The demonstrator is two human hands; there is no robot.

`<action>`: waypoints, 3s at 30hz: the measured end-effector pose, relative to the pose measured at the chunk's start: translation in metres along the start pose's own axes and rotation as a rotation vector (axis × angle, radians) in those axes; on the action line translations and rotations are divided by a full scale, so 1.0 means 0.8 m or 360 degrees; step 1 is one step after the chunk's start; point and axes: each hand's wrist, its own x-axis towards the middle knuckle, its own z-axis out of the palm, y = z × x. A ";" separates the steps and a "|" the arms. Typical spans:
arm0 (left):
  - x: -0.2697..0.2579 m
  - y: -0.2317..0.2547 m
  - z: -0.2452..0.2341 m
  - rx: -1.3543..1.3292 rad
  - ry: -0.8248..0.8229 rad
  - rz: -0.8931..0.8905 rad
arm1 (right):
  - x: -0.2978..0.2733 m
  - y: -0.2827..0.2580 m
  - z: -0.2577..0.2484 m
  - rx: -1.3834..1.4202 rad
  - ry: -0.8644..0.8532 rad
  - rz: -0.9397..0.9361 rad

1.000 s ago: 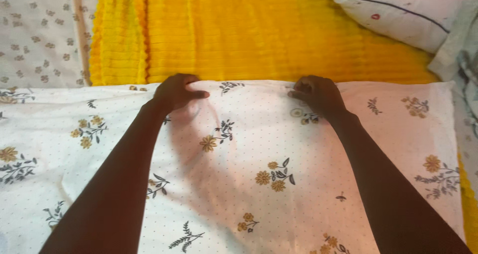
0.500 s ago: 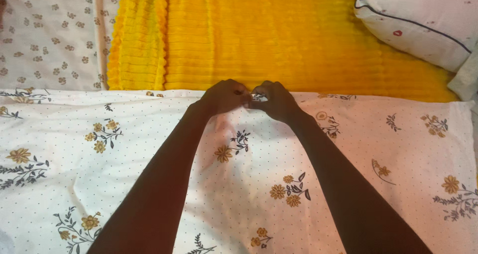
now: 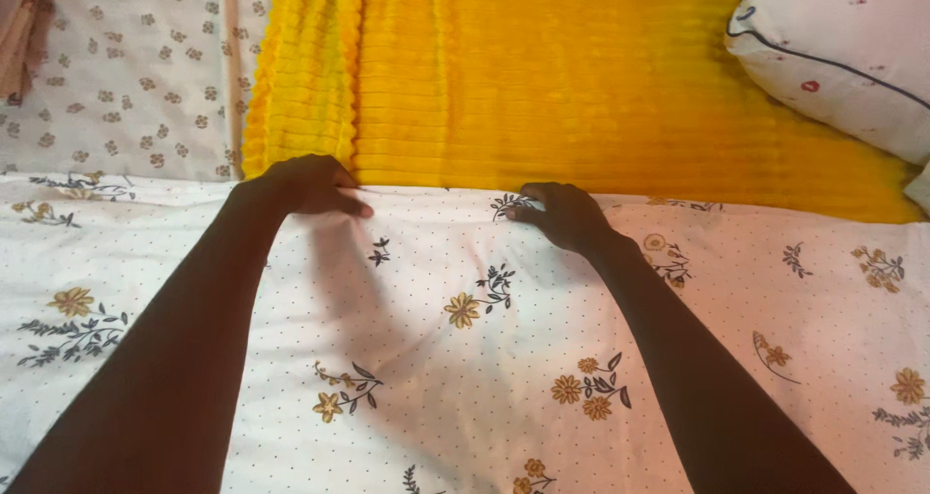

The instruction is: The person folds a white floral-patterned sheet on a bed. They smooth the fabric, fold it in half lengthwise, and then fold it again to create a compact stack.

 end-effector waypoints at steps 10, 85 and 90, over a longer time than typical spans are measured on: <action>0.026 0.005 0.026 0.0053 0.0297 0.0123 | 0.021 -0.008 -0.016 -0.0428 -0.0176 0.0031; -0.066 0.593 0.284 -0.0249 0.1682 0.0366 | -0.413 0.232 -0.005 -0.0549 0.1222 0.0614; -0.115 0.509 0.304 -0.0391 0.1732 0.0202 | -0.400 0.102 0.065 -0.0383 0.1195 0.0247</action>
